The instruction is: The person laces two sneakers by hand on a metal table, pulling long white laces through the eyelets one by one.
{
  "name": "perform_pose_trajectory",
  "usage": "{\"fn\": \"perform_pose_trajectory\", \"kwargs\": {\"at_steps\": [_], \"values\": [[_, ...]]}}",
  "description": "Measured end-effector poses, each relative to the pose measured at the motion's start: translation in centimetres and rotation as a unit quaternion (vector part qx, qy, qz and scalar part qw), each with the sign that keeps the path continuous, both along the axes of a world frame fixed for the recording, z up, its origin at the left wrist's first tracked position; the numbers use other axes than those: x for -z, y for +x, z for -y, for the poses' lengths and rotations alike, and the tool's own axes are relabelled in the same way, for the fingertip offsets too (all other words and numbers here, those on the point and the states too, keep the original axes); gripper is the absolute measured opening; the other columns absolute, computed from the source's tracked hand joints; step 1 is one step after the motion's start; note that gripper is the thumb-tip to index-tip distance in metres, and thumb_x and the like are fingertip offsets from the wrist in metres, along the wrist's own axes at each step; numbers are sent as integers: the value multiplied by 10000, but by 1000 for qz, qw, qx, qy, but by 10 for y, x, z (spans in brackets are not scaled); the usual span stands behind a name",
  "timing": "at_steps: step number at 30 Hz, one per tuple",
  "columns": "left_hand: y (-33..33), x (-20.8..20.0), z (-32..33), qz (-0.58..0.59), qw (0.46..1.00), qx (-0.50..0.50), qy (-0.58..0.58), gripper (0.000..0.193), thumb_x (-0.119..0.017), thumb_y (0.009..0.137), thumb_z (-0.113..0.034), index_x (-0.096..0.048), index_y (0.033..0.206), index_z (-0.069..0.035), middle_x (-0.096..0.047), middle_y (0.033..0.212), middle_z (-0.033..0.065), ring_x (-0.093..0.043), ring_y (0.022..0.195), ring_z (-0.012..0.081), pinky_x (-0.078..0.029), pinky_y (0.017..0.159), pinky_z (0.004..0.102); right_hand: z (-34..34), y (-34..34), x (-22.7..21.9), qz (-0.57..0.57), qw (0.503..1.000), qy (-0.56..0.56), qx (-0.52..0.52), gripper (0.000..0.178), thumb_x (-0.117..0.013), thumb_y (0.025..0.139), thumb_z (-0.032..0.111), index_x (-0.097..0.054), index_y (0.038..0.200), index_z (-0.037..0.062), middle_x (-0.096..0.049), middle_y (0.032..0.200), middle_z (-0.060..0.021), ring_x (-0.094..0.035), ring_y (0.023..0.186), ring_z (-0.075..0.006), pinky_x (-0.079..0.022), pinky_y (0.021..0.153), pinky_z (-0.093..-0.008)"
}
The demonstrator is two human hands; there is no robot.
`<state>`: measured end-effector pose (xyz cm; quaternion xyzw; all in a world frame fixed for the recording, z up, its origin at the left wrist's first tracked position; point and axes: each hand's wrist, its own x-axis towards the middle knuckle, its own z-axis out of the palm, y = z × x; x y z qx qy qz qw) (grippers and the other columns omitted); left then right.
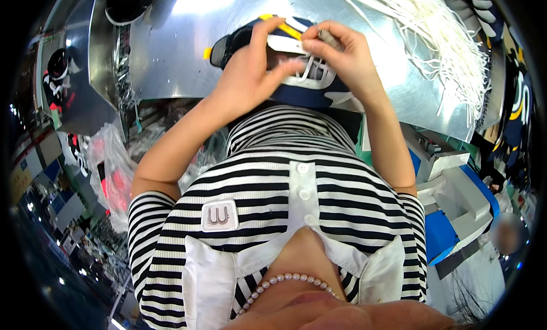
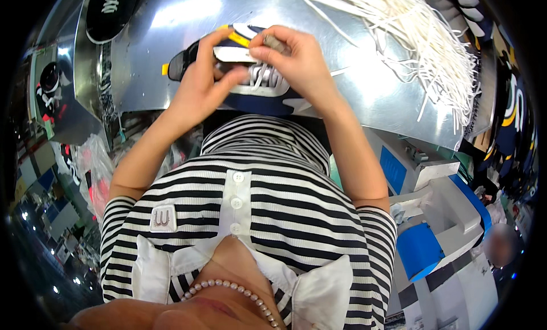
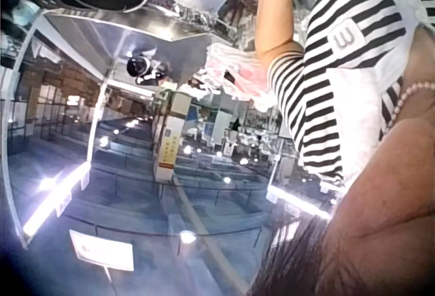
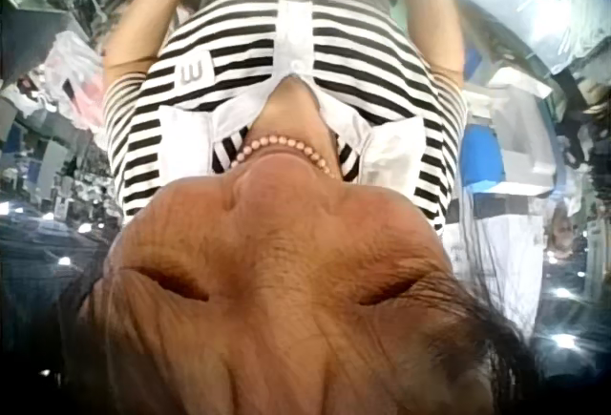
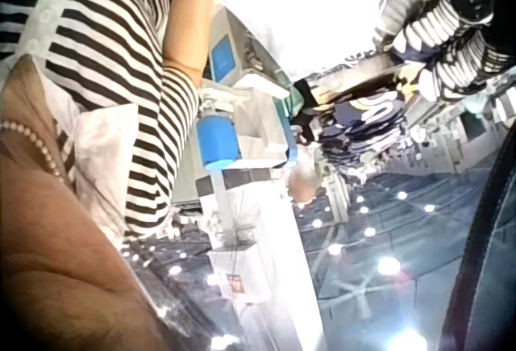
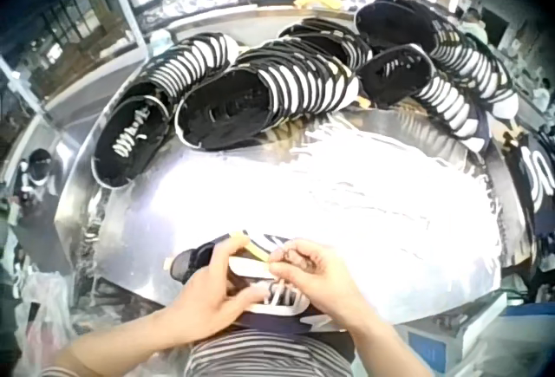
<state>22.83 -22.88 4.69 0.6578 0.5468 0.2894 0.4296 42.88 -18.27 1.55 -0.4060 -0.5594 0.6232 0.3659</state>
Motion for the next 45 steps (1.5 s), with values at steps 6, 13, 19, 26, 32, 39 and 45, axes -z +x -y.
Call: {"fn": "perform_pose_trajectory", "kwargs": {"at_steps": [6,13,19,26,32,39,45], "values": [[11,19,-6,-44,991,-91,88,495,-753,850,-395,-574,1177,-70,-678,734,105,-665,625,220,-501,601,325,-7,-6,-23,31,998,-53,-26,131,-702,886,137,-688,923,13,-662,814,-4,-591,771,-60,-465,700,-208],[10,22,-4,70,993,-86,44,435,-786,808,-137,-595,1186,-40,-681,998,126,-665,878,190,-526,773,288,12,7,-24,148,983,99,41,210,-629,955,168,-613,1104,21,-681,842,-119,-644,718,-189,-491,665,-283],[11,12,-6,6,997,-72,15,489,-814,800,-101,-589,1232,-60,-668,1095,86,-643,909,112,-526,783,243,35,9,-25,249,950,185,25,124,-619,953,168,-577,964,52,-689,781,-98,-666,663,-268,-489,577,-342],[12,16,-8,39,996,-81,6,471,-777,836,-76,-575,1260,-51,-672,1099,96,-644,943,104,-520,804,238,28,8,-26,327,917,227,7,135,-644,927,189,-579,944,72,-664,713,-75,-649,620,-265,-472,547,-364],[14,17,-4,176,978,-83,-76,420,-594,929,13,-523,1340,-36,-666,1016,75,-630,851,70,-511,756,213,19,-8,-18,407,851,333,-4,148,-648,895,147,-554,963,56,-627,656,-74,-658,617,-247,-479,529,-353],[15,33,-16,209,971,-109,-29,391,-527,938,23,-498,1326,-17,-632,1063,80,-615,911,117,-503,813,231,10,-26,-6,411,822,389,64,171,-638,829,82,-566,980,45,-665,809,-87,-664,625,-264,-516,553,-346],[18,18,-27,195,973,-123,-28,424,-484,922,74,-464,1339,0,-609,1133,88,-607,977,123,-511,861,252,23,34,-42,357,883,272,141,218,-714,860,88,-642,1064,64,-650,936,-96,-679,810,-248,-529,634,-321]]}}
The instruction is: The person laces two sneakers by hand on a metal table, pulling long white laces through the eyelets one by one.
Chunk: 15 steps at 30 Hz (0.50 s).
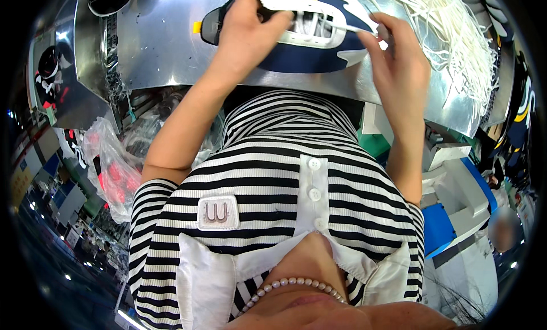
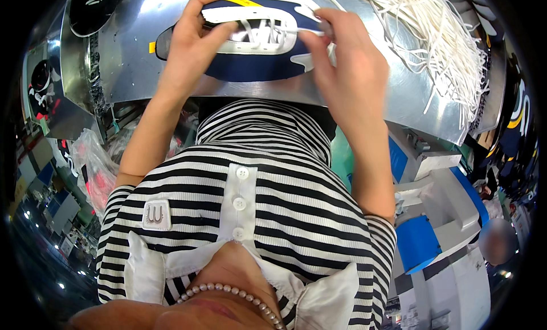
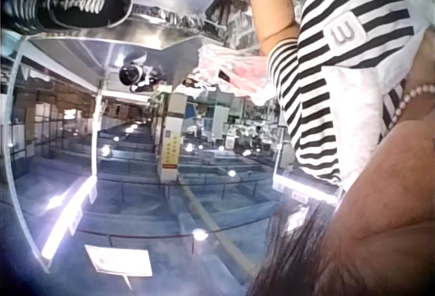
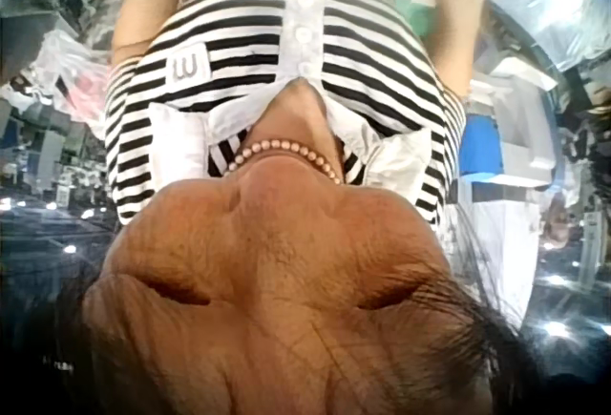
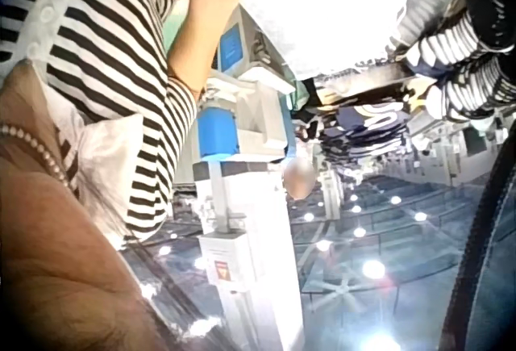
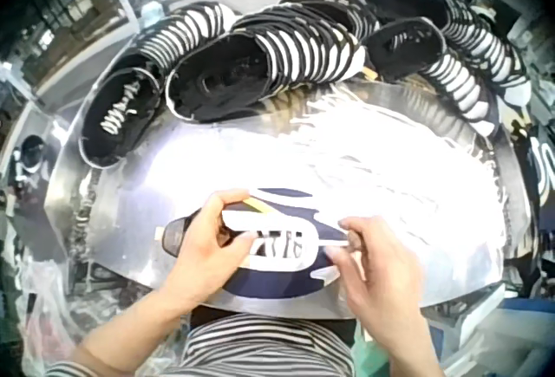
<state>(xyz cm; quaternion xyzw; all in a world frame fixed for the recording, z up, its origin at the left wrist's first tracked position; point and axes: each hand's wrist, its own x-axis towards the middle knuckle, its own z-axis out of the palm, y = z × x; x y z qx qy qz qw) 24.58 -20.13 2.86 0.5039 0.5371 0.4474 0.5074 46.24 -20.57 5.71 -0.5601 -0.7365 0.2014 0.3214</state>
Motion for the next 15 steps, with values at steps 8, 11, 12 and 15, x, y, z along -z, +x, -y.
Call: {"fn": "perform_pose_trajectory", "kwargs": {"at_steps": [8,11,12,15], "values": [[-37,-12,-14,142,974,123,-126,483,-612,903,5,-501,1370,-43,-691,1052,111,-635,979,123,-504,861,264,-14,-8,63,-4,996,90,-12,207,-703,872,186,-614,989,40,-630,1046,-42,-644,692,-241,-518,599,-342],[-44,-18,-14,145,972,138,-123,453,-633,903,-30,-531,1345,-41,-698,1065,108,-629,1001,139,-497,868,296,-14,-7,44,-57,997,5,-56,185,-702,859,153,-614,982,47,-631,1044,-46,-639,688,-246,-513,610,-347],[-39,-24,-10,121,977,126,-124,433,-642,906,-46,-549,1329,-40,-700,1068,104,-628,1003,145,-495,869,304,-10,-4,41,-48,996,9,-70,180,-701,850,138,-614,981,48,-629,1047,-50,-639,690,-251,-511,616,-348],[-28,-45,12,-396,901,95,152,345,-674,910,-118,-614,1242,-44,-697,1051,104,-643,990,204,-488,867,313,-6,7,40,-28,996,28,-76,178,-697,825,92,-614,977,51,-629,1030,-63,-639,699,-267,-506,629,-350]]}}
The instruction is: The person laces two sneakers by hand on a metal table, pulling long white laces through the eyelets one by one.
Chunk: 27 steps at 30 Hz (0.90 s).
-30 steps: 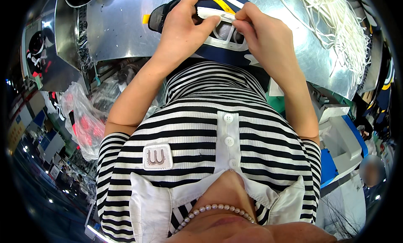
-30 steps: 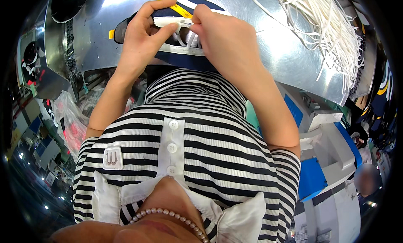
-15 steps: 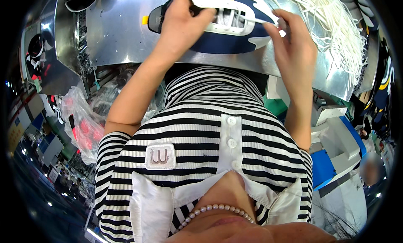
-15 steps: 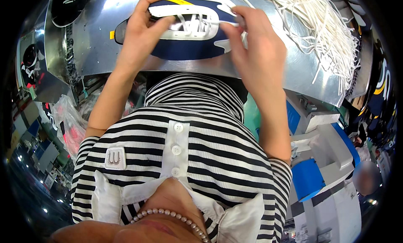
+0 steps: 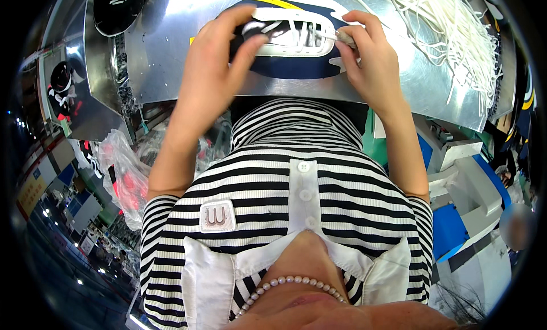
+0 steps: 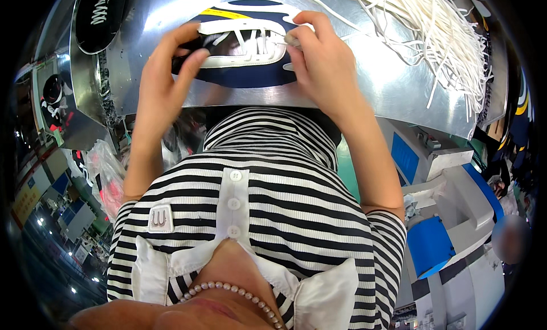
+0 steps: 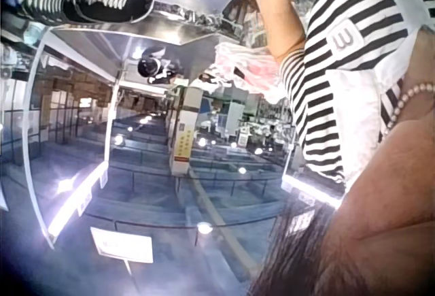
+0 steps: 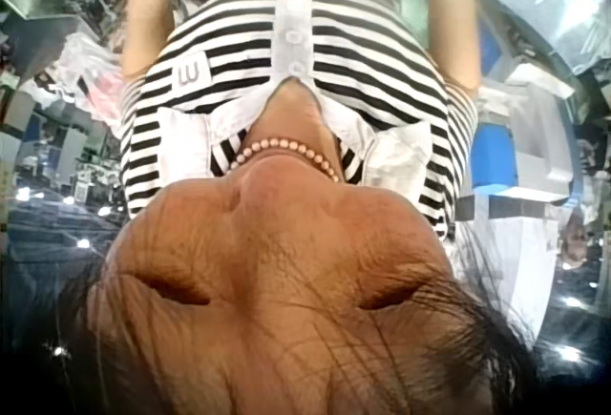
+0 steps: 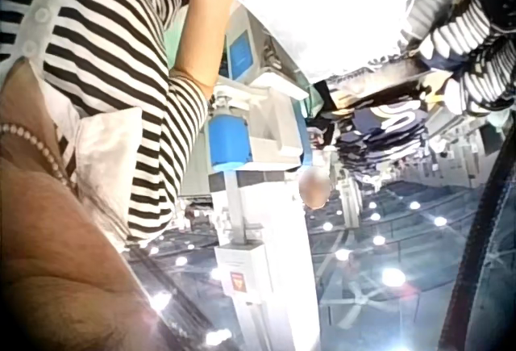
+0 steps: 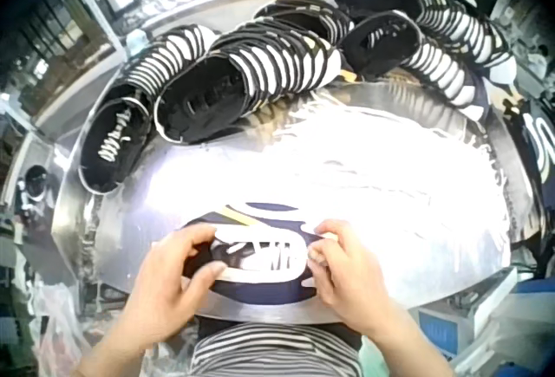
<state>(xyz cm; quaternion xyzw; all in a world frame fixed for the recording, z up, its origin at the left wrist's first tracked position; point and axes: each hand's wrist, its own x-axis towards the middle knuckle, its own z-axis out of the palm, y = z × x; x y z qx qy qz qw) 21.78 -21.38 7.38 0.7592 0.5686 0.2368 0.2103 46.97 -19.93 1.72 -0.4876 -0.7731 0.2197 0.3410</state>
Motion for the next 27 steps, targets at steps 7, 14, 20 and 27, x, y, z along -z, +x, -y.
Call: {"fn": "perform_pose_trajectory", "kwargs": {"at_steps": [7,14,20,27], "values": [[38,31,-6,-77,995,30,49,238,-732,835,-192,-670,1043,-94,-688,909,74,-644,869,279,-475,808,371,32,-7,-36,21,996,-59,-57,225,-696,828,36,-634,1042,69,-645,862,-88,-624,662,-237,-511,627,-323],[25,41,-31,-5,992,26,126,197,-751,807,-126,-701,978,-40,-686,899,109,-643,833,296,-502,736,375,81,16,-4,-70,967,-241,-39,199,-644,931,120,-676,1112,46,-731,940,-74,-694,773,-189,-533,699,-290],[46,14,-15,54,984,55,162,188,-769,778,-84,-704,949,-40,-646,793,100,-611,732,277,-471,658,349,10,-23,11,-306,884,-351,43,200,-693,930,210,-696,1011,28,-664,803,1,-575,721,-44,-447,637,-203],[35,17,-23,-65,988,67,120,172,-709,832,-117,-699,995,-62,-626,828,81,-607,808,282,-477,708,377,62,-10,11,-213,882,-392,-152,119,-695,916,126,-685,1008,51,-633,924,8,-557,951,-82,-425,903,-259]]}}
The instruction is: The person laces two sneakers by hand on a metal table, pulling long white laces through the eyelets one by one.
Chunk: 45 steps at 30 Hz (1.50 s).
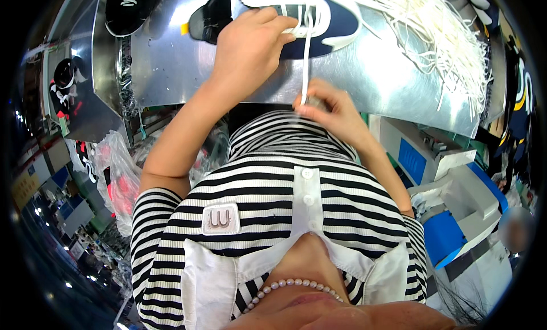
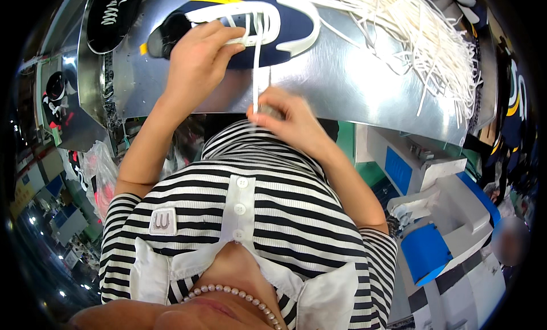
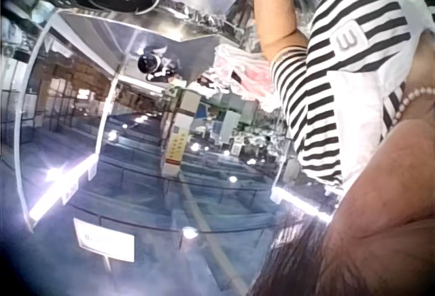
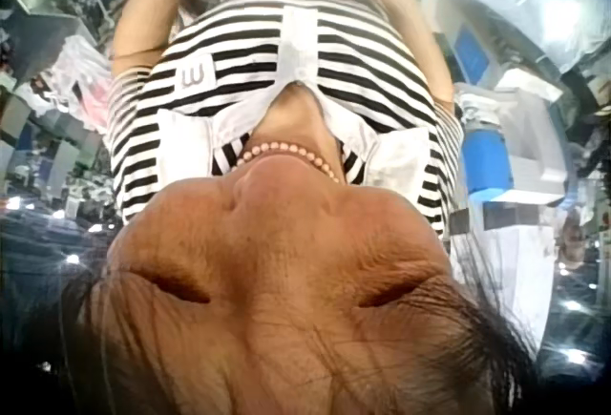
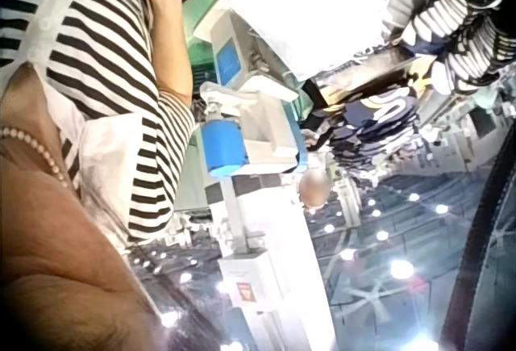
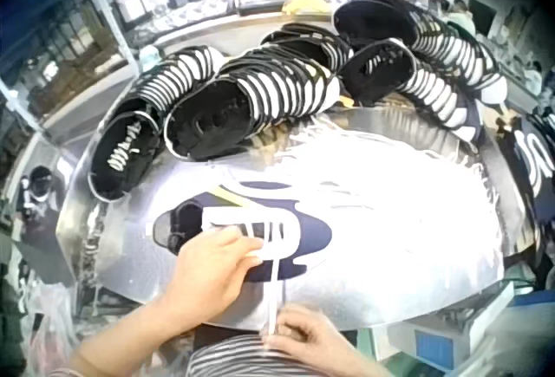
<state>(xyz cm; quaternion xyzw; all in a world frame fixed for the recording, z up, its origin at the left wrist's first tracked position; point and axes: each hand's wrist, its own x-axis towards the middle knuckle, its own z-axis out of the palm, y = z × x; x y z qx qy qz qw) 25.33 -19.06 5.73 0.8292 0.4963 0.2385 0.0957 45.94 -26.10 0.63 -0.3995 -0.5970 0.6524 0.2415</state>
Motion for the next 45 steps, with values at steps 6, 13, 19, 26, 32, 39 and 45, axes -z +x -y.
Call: {"fn": "perform_pose_trajectory", "kwargs": {"at_steps": [6,13,19,26,32,39,45], "values": [[-6,22,-9,-2,998,10,-60,171,-663,877,-189,-713,1011,-95,-651,859,66,-614,873,287,-499,782,408,-71,-18,-2,-96,956,100,260,165,-721,892,111,-703,1001,-11,-709,857,-10,-601,756,-40,-478,693,-192],[-9,21,-13,35,993,14,-116,236,-707,857,-293,-723,992,-101,-691,908,57,-628,898,280,-500,789,406,-80,-28,13,-45,930,174,320,123,-739,866,74,-705,936,-22,-716,869,-53,-657,760,-90,-518,698,-229],[-3,26,-14,11,995,-9,-101,264,-758,820,-281,-699,963,-67,-699,931,69,-649,888,283,-508,776,383,-77,-34,10,-20,900,229,371,263,-717,897,111,-599,1095,-18,-699,862,-103,-685,764,-151,-533,692,-280],[-4,27,-17,8,995,12,-95,263,-758,825,-256,-675,940,-34,-692,913,87,-656,842,290,-509,741,368,-30,-15,-6,88,966,83,228,131,-610,965,90,-556,1036,-7,-696,827,-126,-707,766,-192,-525,675,-289],[-7,29,-18,27,995,29,-87,254,-767,815,-235,-670,929,-29,-684,886,81,-651,808,283,-502,718,356,-36,-15,-9,53,970,18,235,126,-622,960,93,-566,986,-17,-691,778,-101,-675,734,-137,-517,671,-262],[-6,29,-17,47,995,39,-81,237,-779,799,-197,-665,914,-24,-672,857,75,-638,781,275,-493,704,338,-38,-15,-11,56,970,6,236,128,-627,957,105,-567,969,-8,-692,768,-85,-646,692,-111,-501,645,-241],[-4,30,-7,72,989,40,-119,213,-770,799,-138,-649,913,-5,-657,830,107,-647,779,265,-500,697,330,-43,-31,-2,55,960,-35,271,218,-640,934,148,-524,1015,-18,-708,741,-94,-663,671,-151,-508,648,-277]]}}
